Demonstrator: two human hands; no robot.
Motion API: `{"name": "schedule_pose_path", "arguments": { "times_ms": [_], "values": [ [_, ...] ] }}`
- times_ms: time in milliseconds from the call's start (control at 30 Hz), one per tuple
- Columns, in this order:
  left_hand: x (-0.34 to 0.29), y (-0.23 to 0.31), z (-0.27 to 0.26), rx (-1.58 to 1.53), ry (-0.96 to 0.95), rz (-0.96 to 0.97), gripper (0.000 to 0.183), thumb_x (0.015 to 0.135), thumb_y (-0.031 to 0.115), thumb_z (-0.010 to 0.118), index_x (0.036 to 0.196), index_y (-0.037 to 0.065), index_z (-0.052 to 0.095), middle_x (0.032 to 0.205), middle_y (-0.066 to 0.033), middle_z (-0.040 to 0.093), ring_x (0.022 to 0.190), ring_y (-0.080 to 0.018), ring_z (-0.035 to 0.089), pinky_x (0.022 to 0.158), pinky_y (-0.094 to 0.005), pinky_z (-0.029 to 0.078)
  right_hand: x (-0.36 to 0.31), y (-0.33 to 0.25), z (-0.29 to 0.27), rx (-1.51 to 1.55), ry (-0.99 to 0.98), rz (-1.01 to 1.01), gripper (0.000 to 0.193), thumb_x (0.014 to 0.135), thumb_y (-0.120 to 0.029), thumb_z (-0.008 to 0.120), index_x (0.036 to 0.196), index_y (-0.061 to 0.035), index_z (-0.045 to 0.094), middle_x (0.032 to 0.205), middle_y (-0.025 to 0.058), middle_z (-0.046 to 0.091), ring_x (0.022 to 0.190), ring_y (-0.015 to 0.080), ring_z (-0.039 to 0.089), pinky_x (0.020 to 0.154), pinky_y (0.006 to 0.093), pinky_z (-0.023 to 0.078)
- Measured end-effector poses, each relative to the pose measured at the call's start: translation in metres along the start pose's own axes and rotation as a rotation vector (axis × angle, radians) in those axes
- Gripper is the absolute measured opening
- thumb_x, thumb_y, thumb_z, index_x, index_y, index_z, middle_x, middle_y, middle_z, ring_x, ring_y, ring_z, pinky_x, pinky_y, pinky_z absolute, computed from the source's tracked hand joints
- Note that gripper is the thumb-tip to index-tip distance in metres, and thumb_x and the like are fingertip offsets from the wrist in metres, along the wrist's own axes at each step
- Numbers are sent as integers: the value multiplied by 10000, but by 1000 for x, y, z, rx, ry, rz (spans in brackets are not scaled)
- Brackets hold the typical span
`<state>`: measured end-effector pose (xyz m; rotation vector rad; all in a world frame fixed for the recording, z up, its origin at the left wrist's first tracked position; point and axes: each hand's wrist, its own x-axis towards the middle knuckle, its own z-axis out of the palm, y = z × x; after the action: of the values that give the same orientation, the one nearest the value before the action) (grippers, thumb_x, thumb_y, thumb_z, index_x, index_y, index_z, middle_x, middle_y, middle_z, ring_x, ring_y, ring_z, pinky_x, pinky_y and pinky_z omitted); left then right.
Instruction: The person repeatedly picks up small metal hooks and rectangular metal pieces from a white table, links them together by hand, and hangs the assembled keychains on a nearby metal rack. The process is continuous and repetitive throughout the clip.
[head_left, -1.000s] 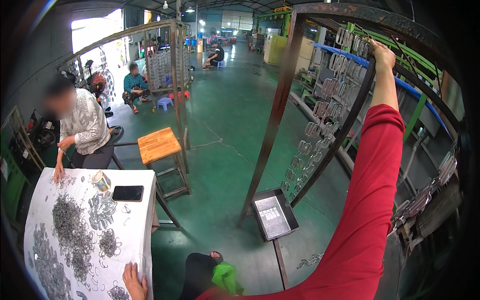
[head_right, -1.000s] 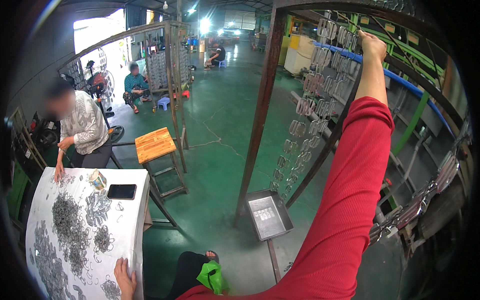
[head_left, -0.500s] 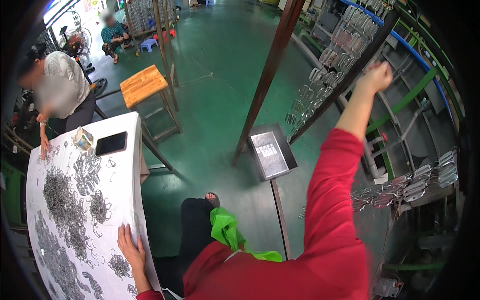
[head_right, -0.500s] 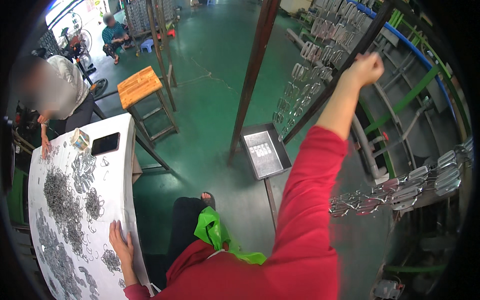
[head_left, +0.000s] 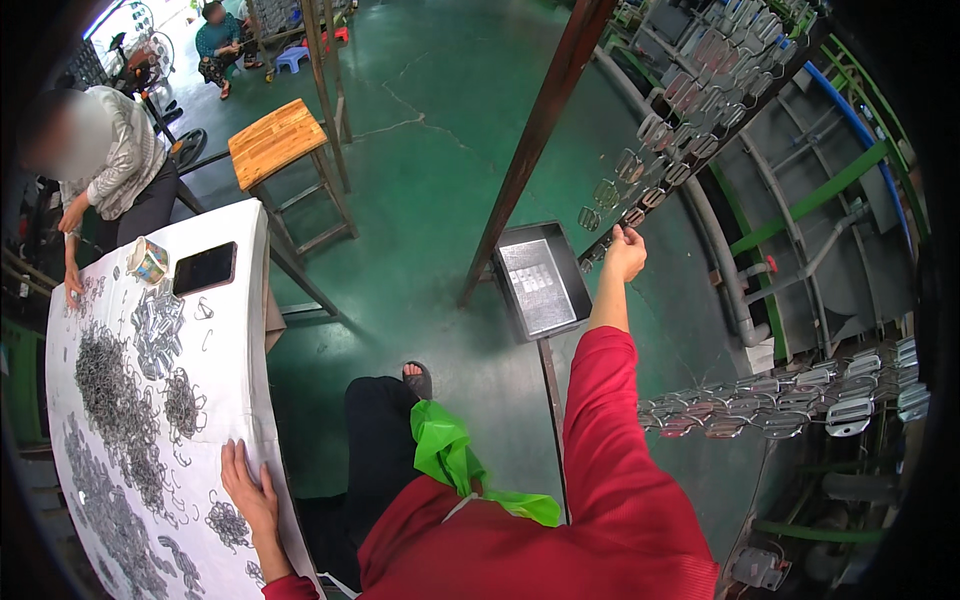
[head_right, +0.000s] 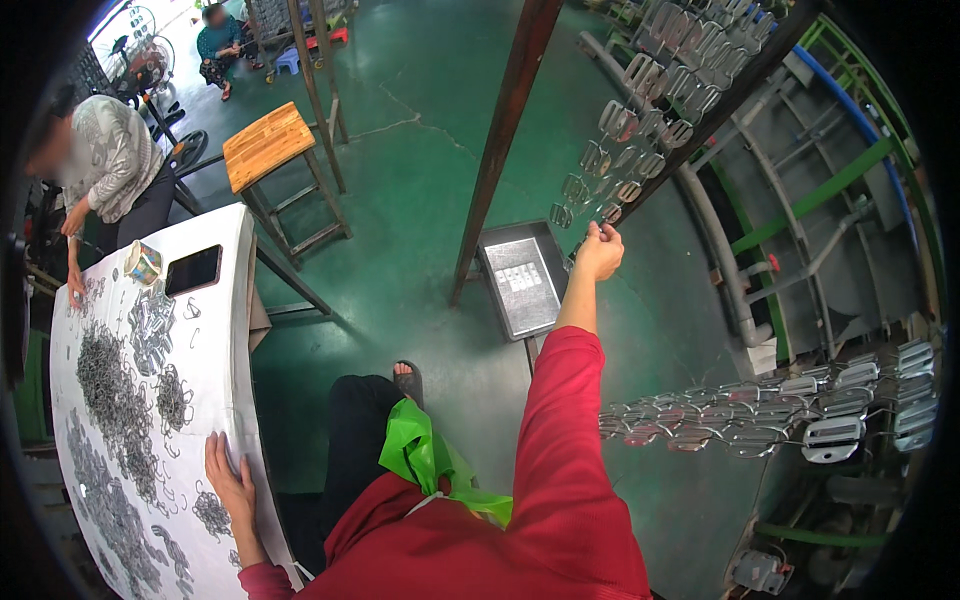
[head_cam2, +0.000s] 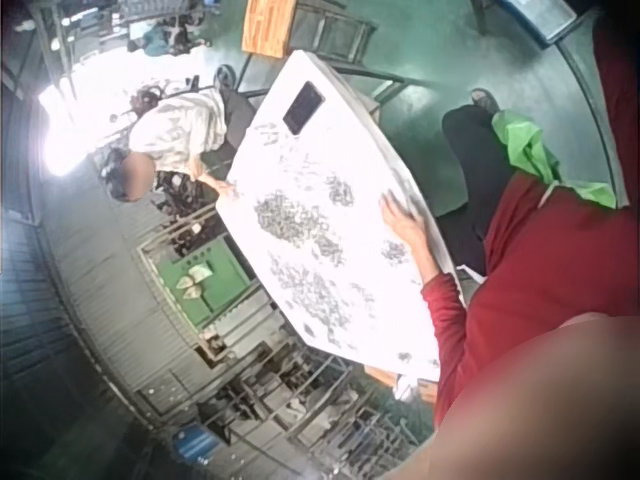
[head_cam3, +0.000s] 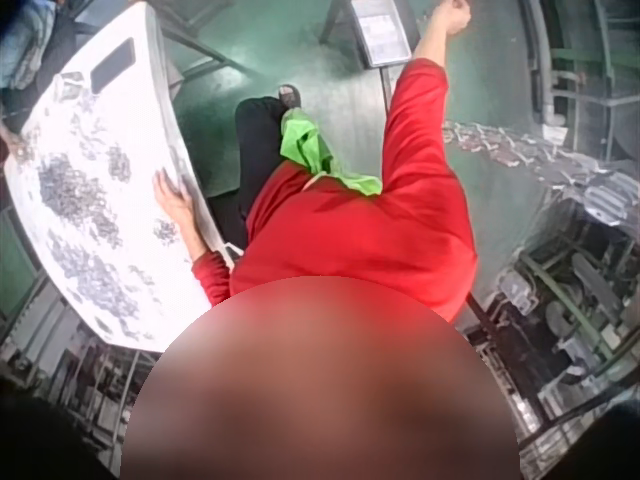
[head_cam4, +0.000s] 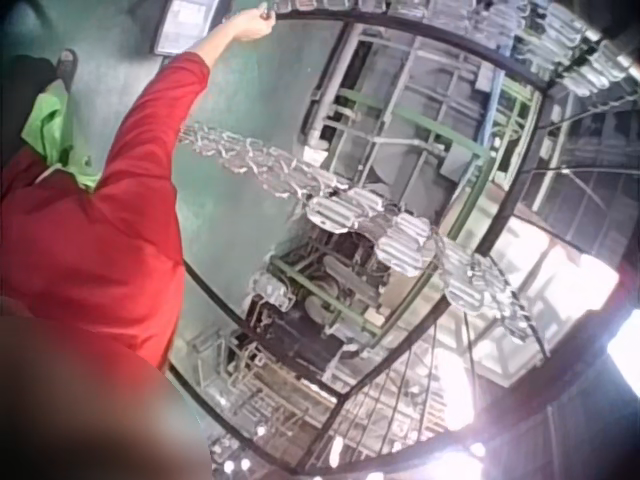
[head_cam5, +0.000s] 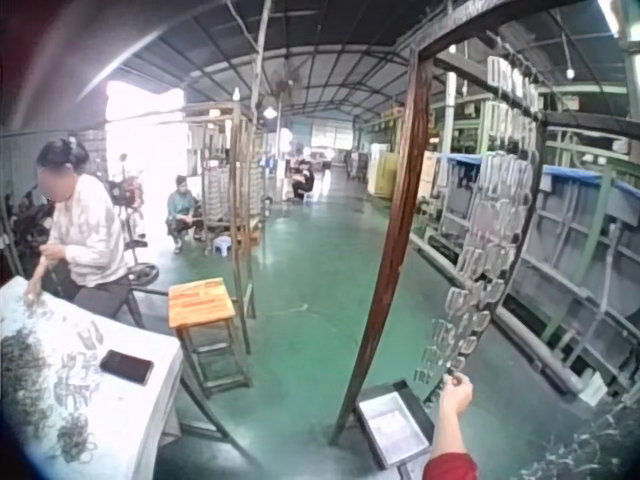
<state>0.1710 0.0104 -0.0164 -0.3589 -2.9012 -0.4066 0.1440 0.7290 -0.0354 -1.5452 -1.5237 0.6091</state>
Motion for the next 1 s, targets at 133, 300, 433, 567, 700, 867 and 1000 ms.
{"name": "schedule_pose_path", "arguments": {
  "times_ms": [133, 300, 433, 567, 700, 867, 1000],
  "values": [
    [0, 0, 1, -14, 8, -6, 533, 870, 72, 602, 1383, 24, 464, 1440, -179, 435, 1358, -362, 370, 1120, -461, 270, -6, -14, -4, -35, -31, 83, 240, 808, -314, 747, 987, -156, 728, 921, 66, 708, 840, 256, 672, 719, 422, 508],
    [-2, -3, 3, -11, 7, -6, 533, 865, 67, 604, 1380, 29, 469, 1437, -178, 438, 1355, -359, 375, 1117, -457, 272, -12, -13, -4, -45, 24, -37, 187, 857, -290, 689, 945, -126, 712, 940, 79, 706, 854, 291, 667, 727, 440, 502],
    [-2, -4, 3, -29, 10, -8, 534, 861, 66, 607, 1377, 30, 473, 1436, -178, 438, 1352, -364, 377, 1117, -458, 271, -19, -13, -12, -4, 24, -100, 187, 878, -287, 660, 934, -112, 699, 980, 80, 687, 892, 291, 653, 756, 434, 496],
    [0, -4, 3, -50, 23, 4, 537, 836, 66, 626, 1355, 25, 494, 1426, -188, 447, 1345, -372, 384, 1111, -466, 279, -33, -18, -30, -44, 10, -212, 213, 883, -303, 643, 955, -111, 701, 995, 85, 674, 925, 298, 643, 790, 433, 496],
    [-2, -7, 6, -89, 61, -29, 532, 809, 82, 657, 1321, 19, 526, 1419, -193, 459, 1332, -379, 401, 1104, -470, 292, -60, -31, -55, -175, -61, -372, 237, 876, -328, 640, 979, -131, 721, 1016, 101, 702, 931, 318, 662, 804, 438, 512],
    [-7, -7, 3, -175, 170, -11, 495, 802, 123, 702, 1271, 42, 567, 1346, -181, 523, 1266, -365, 473, 1056, -459, 363, -85, -56, -86, -286, -292, -592, 299, 896, -332, 636, 1065, -99, 719, 1060, 143, 707, 954, 339, 670, 833, 422, 508],
    [-23, -11, -21, -304, 265, -162, 368, 859, 131, 666, 1216, 74, 597, 1269, -125, 574, 1188, -308, 533, 1010, -419, 409, -102, -81, -88, 31, -730, -665, 313, 919, -236, 669, 1060, 42, 677, 941, 115, 695, 816, 192, 624, 771, 311, 510]
  ]
}}
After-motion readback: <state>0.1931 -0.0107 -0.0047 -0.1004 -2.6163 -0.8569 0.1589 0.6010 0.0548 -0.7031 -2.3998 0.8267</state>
